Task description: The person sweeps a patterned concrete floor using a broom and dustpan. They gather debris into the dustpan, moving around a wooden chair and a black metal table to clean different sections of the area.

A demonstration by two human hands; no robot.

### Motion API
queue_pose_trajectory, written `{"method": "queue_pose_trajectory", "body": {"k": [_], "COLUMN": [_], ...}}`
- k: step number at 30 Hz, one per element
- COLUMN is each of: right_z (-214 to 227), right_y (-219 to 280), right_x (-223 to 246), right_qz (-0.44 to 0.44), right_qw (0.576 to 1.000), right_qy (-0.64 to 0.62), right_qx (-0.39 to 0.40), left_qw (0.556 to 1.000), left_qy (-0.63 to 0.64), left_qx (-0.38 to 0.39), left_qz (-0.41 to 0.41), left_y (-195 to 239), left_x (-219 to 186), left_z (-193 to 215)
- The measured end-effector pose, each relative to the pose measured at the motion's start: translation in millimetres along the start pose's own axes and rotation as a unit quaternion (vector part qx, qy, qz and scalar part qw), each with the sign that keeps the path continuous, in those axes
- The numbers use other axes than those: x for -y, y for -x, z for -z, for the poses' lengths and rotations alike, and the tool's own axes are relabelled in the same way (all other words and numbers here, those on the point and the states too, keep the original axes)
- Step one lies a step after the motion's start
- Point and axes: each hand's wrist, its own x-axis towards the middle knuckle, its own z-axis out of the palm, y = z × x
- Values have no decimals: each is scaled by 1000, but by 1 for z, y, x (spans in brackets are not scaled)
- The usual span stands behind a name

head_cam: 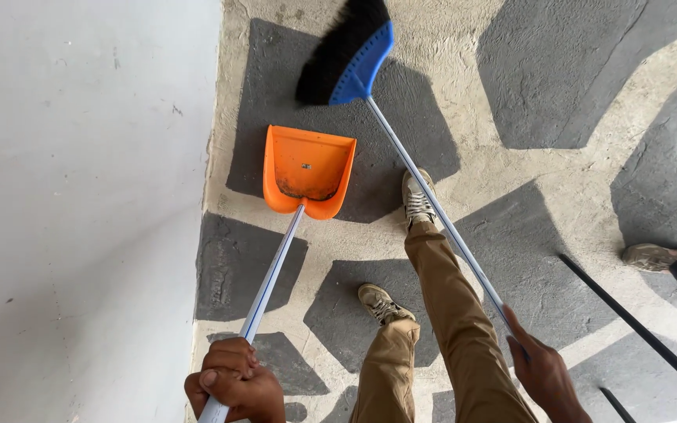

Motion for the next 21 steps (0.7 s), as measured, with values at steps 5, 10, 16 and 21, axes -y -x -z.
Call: {"method": "queue_pose_trajectory", "body": {"k": [5, 10, 16, 21], "right_z": [-4, -5, 1, -11], "right_y": [14, 5, 3, 20], "right_x": [-24, -9, 35, 41], "right_qz": [45, 98, 132, 116], "right_qw": [996, 985, 978, 986], "right_qy": [-14, -31, -70, -31], "right_qx": [-79, -142, -148, -120], "left_qw": [998, 998, 990, 982], "left_qy": [-53, 14, 73, 137], "left_qx": [2, -52, -62, -30], "left_qz": [25, -25, -101, -126], "left_y": [-2, -2, -2, -9], "left_x": [-12, 8, 40, 45], "left_z": [-8, -19, -9, -13]}}
